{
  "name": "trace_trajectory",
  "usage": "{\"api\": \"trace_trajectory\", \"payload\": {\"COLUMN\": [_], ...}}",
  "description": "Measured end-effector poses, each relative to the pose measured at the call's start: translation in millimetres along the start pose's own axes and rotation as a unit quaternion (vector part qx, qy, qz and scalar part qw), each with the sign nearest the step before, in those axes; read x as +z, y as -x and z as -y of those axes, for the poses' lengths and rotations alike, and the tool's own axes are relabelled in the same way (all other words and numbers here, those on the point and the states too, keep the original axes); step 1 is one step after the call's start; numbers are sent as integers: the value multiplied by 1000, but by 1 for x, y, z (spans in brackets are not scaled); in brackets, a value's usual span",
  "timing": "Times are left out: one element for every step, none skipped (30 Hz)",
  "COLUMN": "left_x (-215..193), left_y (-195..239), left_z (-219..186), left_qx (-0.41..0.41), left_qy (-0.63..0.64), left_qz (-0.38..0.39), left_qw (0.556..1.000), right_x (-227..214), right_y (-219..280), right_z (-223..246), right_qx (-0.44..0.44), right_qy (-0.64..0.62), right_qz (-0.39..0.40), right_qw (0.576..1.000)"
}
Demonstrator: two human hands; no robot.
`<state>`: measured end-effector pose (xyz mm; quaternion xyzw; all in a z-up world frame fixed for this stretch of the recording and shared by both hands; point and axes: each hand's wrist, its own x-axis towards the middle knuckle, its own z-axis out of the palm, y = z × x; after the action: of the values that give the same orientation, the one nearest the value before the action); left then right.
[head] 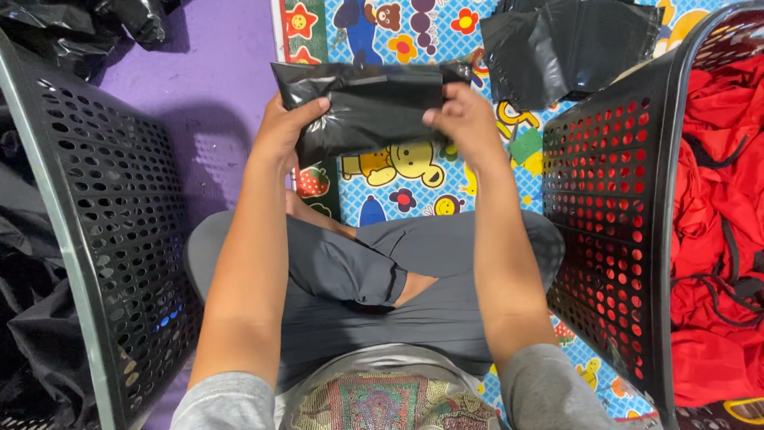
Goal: The person folds a red garment, places it into a clear plastic bag, and then into a black shipping bag. They seal the black bag and set it aside. The person then picks up another red garment, unfolds it, and uses pink scissors to cut a black elastic band from the garment.
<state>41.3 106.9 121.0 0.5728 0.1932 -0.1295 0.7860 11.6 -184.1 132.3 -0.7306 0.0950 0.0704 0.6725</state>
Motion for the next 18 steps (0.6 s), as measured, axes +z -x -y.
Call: {"api": "trace_trajectory", "payload": {"left_x": [2, 4, 7, 11, 16, 20, 31, 43, 55, 62, 70, 75, 70, 64, 58, 60, 62, 65], "left_y": [-3, -9, -15, -15, -16, -17, -12, -8, -3, -1, 1, 4, -5, -13, -19, -20, -21, -23], "left_z": [6, 10, 14, 18, 23, 29, 28, 28, 28, 36, 45, 53, 75, 97, 119, 117, 114, 111], "left_qx": [-3, -2, 0, 1, 4, 6, 5, -5, -15, -17, -58, -100, -103, -110, -116, -120, -134, -147], "left_qy": [1, 22, 44, 44, 87, 130, 130, 162, 194, 192, 205, 215, 211, 183, 153, 151, 128, 108], "left_qz": [0, -29, -59, -57, -95, -132, -131, -163, -195, -193, -201, -210, -210, -206, -201, -200, -195, -189], "left_qw": [1000, 999, 997, 997, 992, 983, 983, 973, 961, 962, 956, 949, 949, 955, 960, 961, 963, 965], "right_x": [-7, -13, -21, -22, -24, -27, -13, -1, 11, 26, 42, 59, 67, 76, 85, 81, 78, 75], "right_y": [-7, -17, -28, -26, -24, -21, -15, -10, -5, -3, -2, 0, -2, -3, -4, -8, -11, -16], "right_z": [-10, -19, -28, -28, -29, -31, -40, -49, -59, -70, -81, -93, -91, -88, -86, -92, -97, -102], "right_qx": [3, -42, -87, -88, -80, -70, -70, -2, 64, 66, 144, 222, 225, 207, 189, 192, 203, 211], "right_qy": [1, 7, 13, 13, 8, 3, 4, -47, -98, -98, -154, -210, -212, -201, -190, -191, -182, -171], "right_qz": [-1, -82, -161, -162, -216, -270, -271, -223, -172, -175, -108, -40, -43, -42, -42, -45, -57, -67], "right_qw": [1000, 996, 983, 983, 973, 960, 960, 974, 978, 977, 971, 951, 950, 956, 962, 961, 960, 960]}}
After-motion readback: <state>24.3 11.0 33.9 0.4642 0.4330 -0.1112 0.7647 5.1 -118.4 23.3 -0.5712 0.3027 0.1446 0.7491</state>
